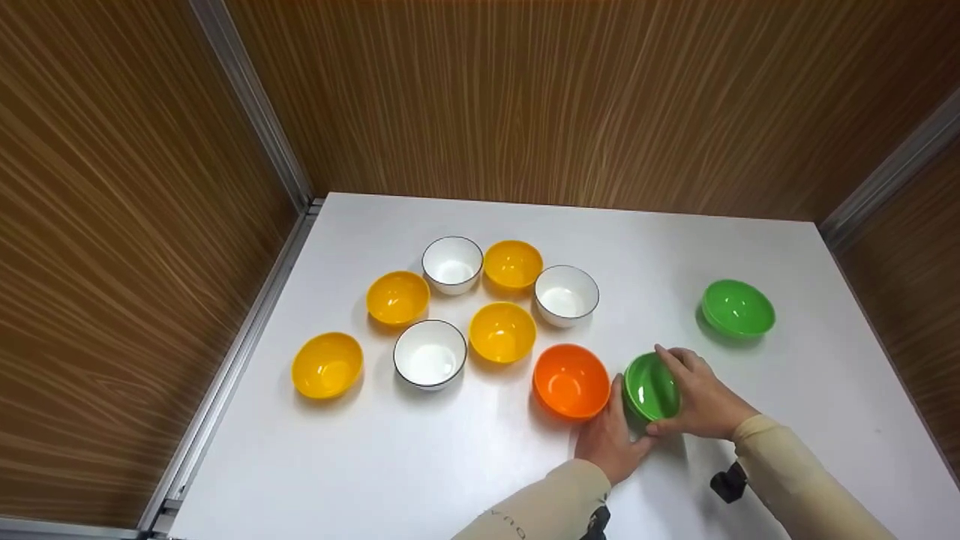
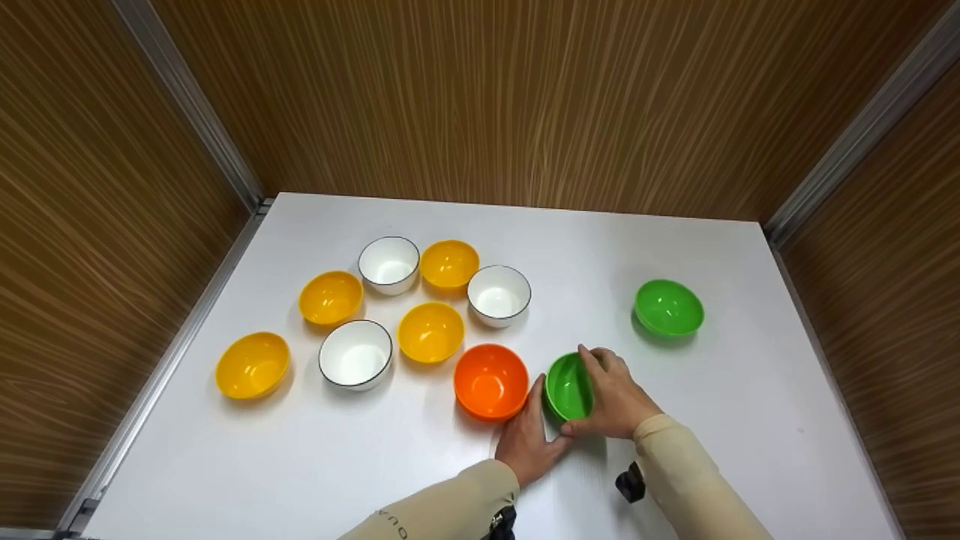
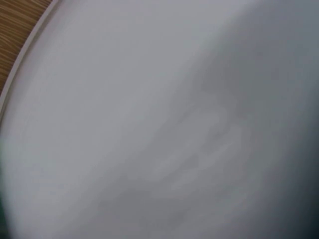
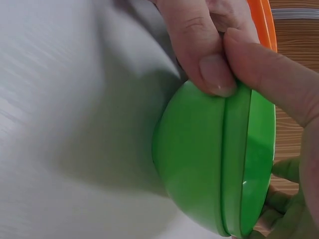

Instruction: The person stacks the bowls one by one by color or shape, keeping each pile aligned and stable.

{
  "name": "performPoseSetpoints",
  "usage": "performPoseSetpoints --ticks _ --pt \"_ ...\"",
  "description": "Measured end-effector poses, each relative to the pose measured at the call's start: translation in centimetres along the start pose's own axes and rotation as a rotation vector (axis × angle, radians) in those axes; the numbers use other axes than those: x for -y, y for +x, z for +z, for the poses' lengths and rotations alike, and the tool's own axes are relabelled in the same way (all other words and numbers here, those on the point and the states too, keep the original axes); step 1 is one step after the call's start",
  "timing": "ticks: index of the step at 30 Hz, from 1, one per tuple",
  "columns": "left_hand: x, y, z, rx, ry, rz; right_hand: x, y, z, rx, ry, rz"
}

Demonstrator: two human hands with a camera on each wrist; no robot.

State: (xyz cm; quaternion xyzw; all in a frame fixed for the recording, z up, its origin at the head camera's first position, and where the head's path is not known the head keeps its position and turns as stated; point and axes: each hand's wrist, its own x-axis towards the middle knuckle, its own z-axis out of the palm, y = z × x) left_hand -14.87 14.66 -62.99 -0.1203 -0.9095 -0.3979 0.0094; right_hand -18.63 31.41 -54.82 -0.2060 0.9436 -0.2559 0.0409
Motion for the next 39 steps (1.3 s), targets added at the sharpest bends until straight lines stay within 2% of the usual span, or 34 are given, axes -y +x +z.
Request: performPoseSetpoints --ticks 9,17,32,39 --pt "-0.21 -0.08 -0.04 0.022 0.001 -0.029 0.17 -0.01 -0.07 0.039 0.027 0.040" --pt "0.09 -0.01 0.00 -0.009 -0.032 0.016 0.26 0.01 -0.05 0.041 0.023 0.037" --pt "-0.04 0.01 -0.03 0.007 -0.019 -0.001 -0.05 0.03 0.01 0.031 0.038 0.006" --pt "0.09 -0.04 0.01 -0.009 0.000 0.020 -0.27 -0.03 -0.19 0.025 0.042 -0.005"
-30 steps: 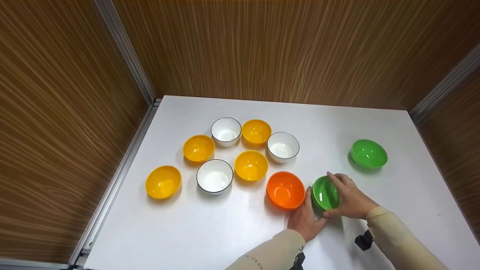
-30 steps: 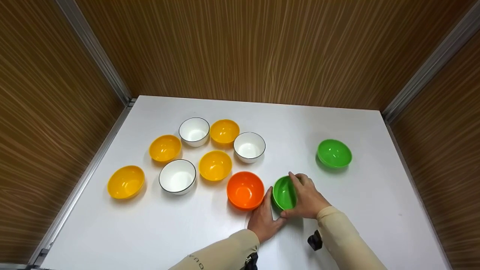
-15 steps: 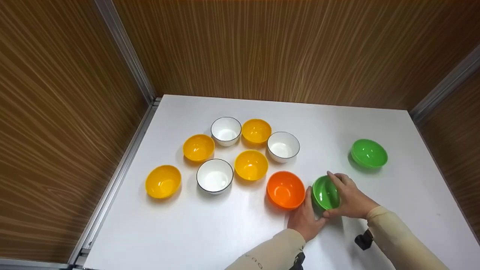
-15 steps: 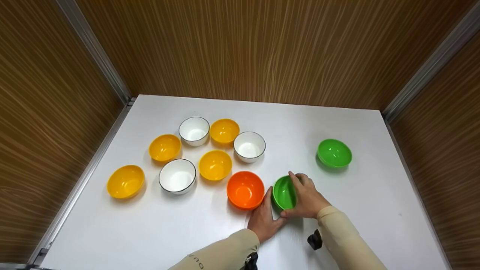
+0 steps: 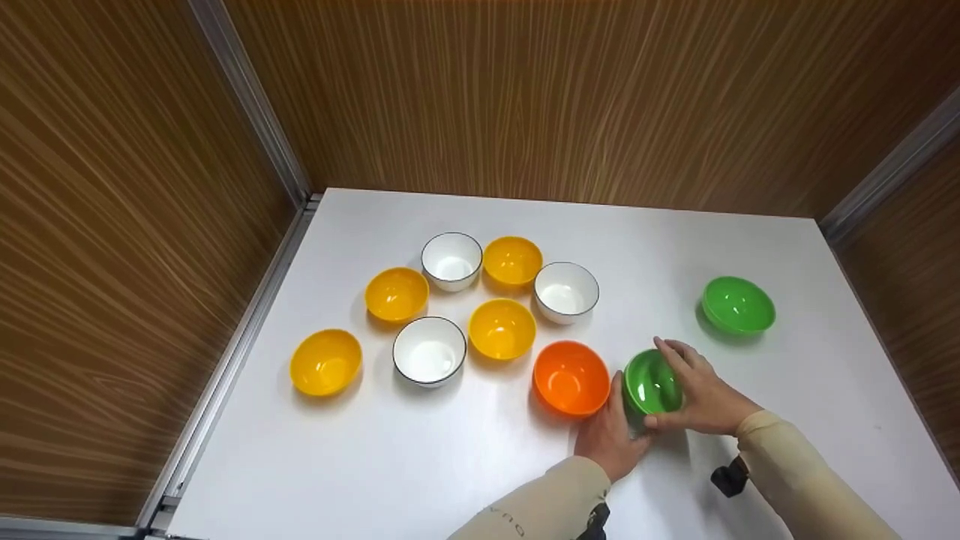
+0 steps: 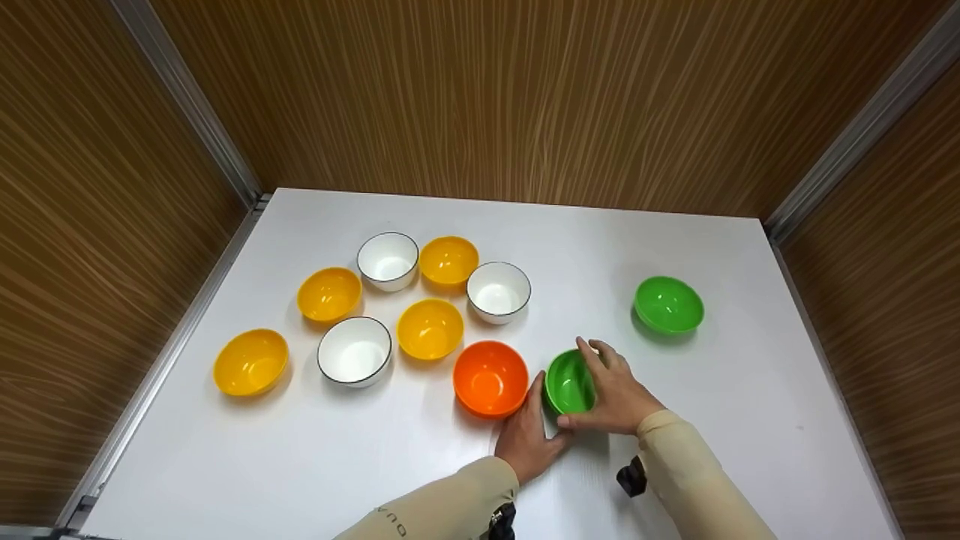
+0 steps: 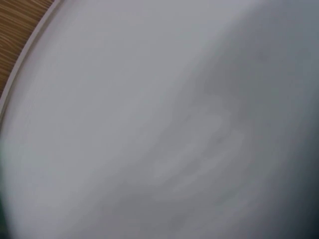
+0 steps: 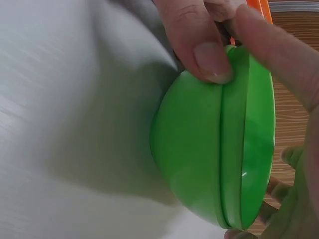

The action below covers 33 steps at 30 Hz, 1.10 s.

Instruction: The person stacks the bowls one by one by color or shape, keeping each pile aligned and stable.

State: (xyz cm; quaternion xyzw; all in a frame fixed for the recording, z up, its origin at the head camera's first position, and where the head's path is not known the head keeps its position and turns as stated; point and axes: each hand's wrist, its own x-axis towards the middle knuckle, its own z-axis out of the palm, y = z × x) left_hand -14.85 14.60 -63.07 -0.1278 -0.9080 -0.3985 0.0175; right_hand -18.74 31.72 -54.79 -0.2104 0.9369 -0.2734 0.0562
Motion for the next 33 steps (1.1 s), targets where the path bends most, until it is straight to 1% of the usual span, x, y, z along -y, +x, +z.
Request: performPoseSetpoints --ticks 7,10,15,20,25,29,33 --pt "0.1 0.0 0.0 -0.003 -0.015 0.011 0.0 0.3 -1.0 -0.012 0.022 0.036" --pt "0.0 0.0 0.0 0.000 -0.020 0.006 -0.1 0.6 -1.6 -0.025 0.010 0.034" --pt "-0.1 0.0 -0.1 0.002 -0.035 -0.010 -0.4 1.0 -3.1 -0.032 -0.001 0.072" --pt "-0.1 0.0 0.0 0.018 -0.061 -0.026 -1.5 1.1 -4.9 -0.048 0.029 0.148" --pt "-0.1 0.0 0.0 0.013 -0.062 -0.025 -3.5 0.9 -6.2 -0.063 0.034 0.266" --pt "-0.1 0.0 0.1 0.006 -0.057 -0.030 -5.4 0.5 -6.5 -0.062 0.015 0.359" --pt "-0.1 0.0 0.2 -0.005 -0.051 -0.026 -7.1 0.1 -6.4 -0.065 -0.001 0.412"
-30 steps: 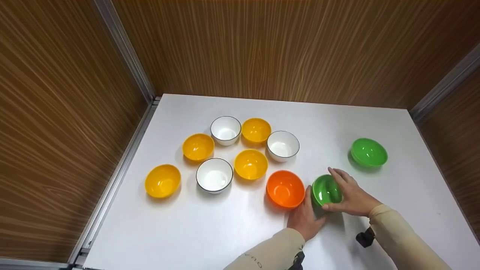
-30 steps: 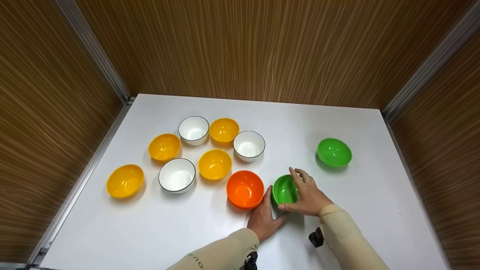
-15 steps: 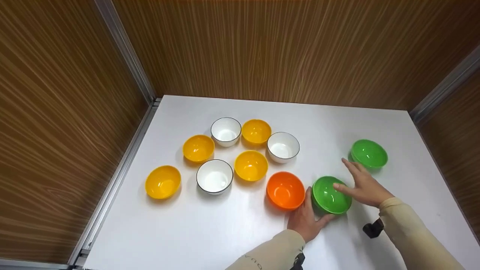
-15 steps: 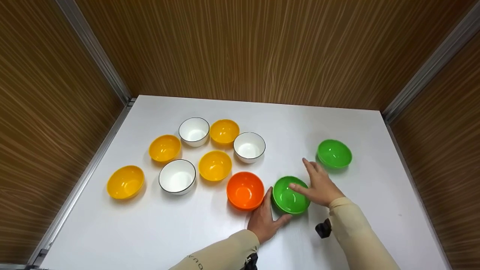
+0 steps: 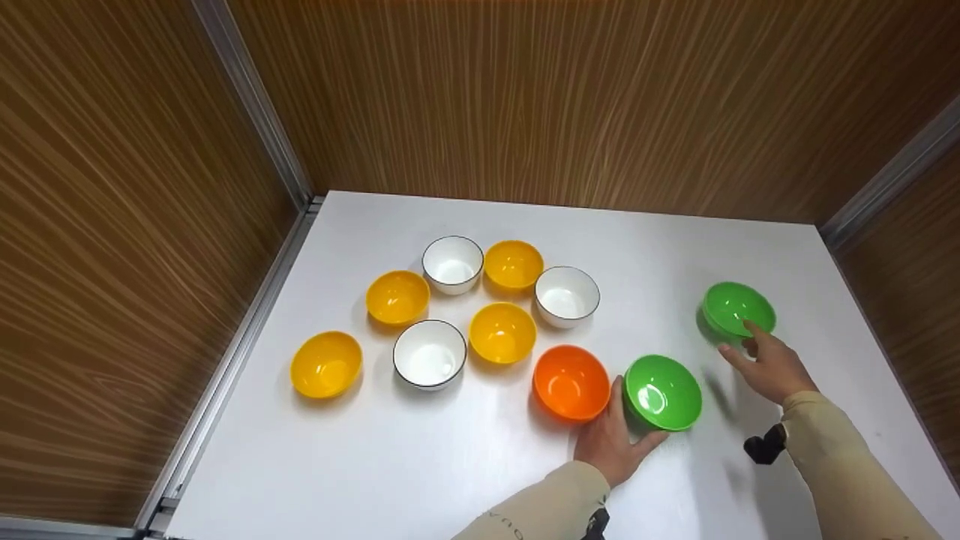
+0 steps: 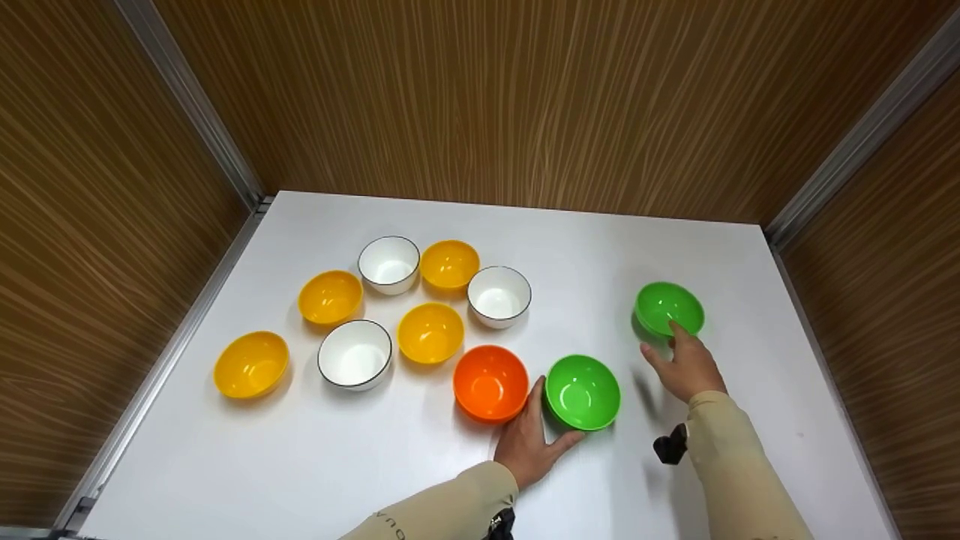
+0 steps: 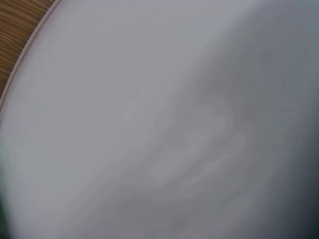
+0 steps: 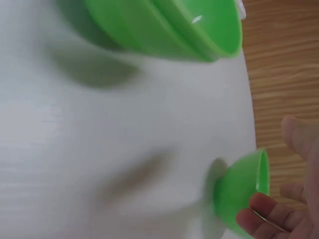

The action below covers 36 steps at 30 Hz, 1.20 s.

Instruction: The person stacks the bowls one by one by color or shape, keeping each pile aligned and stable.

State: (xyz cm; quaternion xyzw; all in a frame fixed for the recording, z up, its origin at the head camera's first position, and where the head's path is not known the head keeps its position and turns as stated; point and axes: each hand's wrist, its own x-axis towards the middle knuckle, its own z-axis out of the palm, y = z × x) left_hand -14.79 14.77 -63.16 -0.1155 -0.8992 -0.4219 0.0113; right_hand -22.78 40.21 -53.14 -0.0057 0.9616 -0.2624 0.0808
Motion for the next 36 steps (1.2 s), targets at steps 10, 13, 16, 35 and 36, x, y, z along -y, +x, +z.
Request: performPoseSetpoints --ticks 10,13,16,35,36 --pt "0.0 0.1 0.0 -0.014 -0.010 0.008 -2.6 0.4 1.2 -0.091 0.036 0.072" --pt "0.1 0.1 0.0 -0.014 -0.012 0.010 -2.7 0.6 1.4 -0.120 0.054 0.084" --pt "0.0 0.1 -0.1 -0.011 -0.009 0.007 -2.9 0.8 1.5 -0.157 0.048 0.083" --pt "0.1 0.1 -0.2 0.019 -0.003 0.001 -3.5 1.4 2.0 -0.243 0.042 0.088" --pt "0.1 0.1 -0.2 0.021 -0.003 0.000 -3.5 1.4 2.0 -0.244 0.041 0.090"
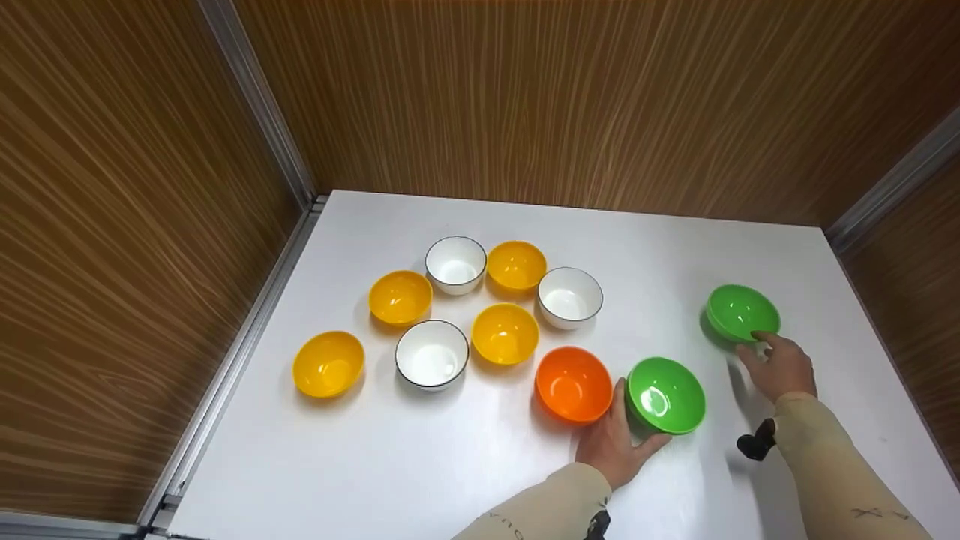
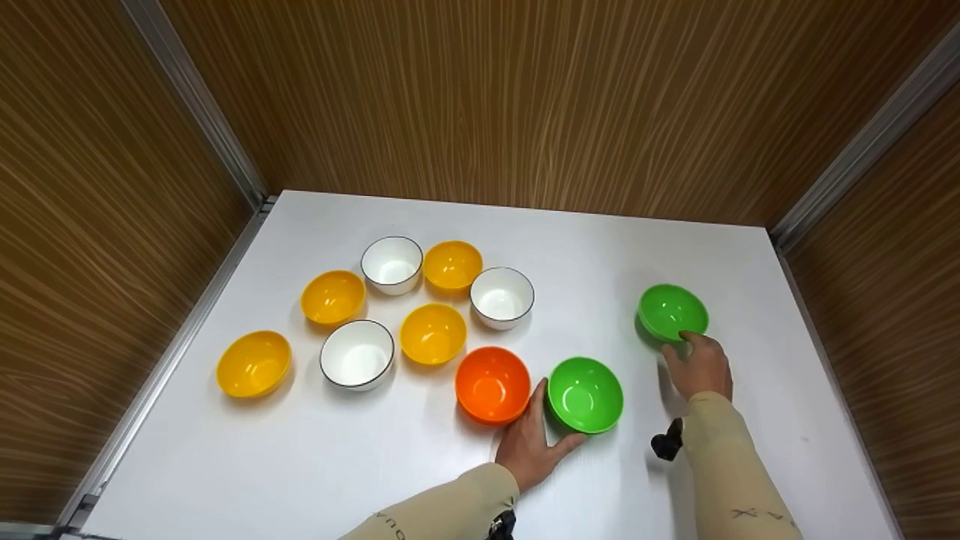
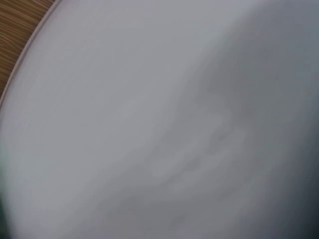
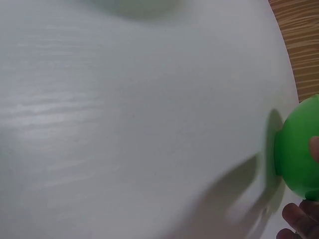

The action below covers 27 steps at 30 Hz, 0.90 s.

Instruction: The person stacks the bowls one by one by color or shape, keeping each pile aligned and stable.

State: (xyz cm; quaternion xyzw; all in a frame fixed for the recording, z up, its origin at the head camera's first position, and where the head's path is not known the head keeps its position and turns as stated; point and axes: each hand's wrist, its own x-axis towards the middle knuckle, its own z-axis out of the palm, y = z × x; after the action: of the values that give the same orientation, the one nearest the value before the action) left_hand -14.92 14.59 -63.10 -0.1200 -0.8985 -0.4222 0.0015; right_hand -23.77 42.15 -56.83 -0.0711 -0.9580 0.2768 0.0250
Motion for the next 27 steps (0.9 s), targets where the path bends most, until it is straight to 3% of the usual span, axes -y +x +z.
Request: performPoseSetpoints --ticks 20,27 --pt "-0.03 0.14 0.14 0.020 -0.034 -0.039 -0.03 0.16 -0.05 0.035 0.018 0.023" --pt "0.00 0.10 0.15 0.008 -0.019 -0.008 -0.03 -0.10 0.11 0.048 0.023 0.046"
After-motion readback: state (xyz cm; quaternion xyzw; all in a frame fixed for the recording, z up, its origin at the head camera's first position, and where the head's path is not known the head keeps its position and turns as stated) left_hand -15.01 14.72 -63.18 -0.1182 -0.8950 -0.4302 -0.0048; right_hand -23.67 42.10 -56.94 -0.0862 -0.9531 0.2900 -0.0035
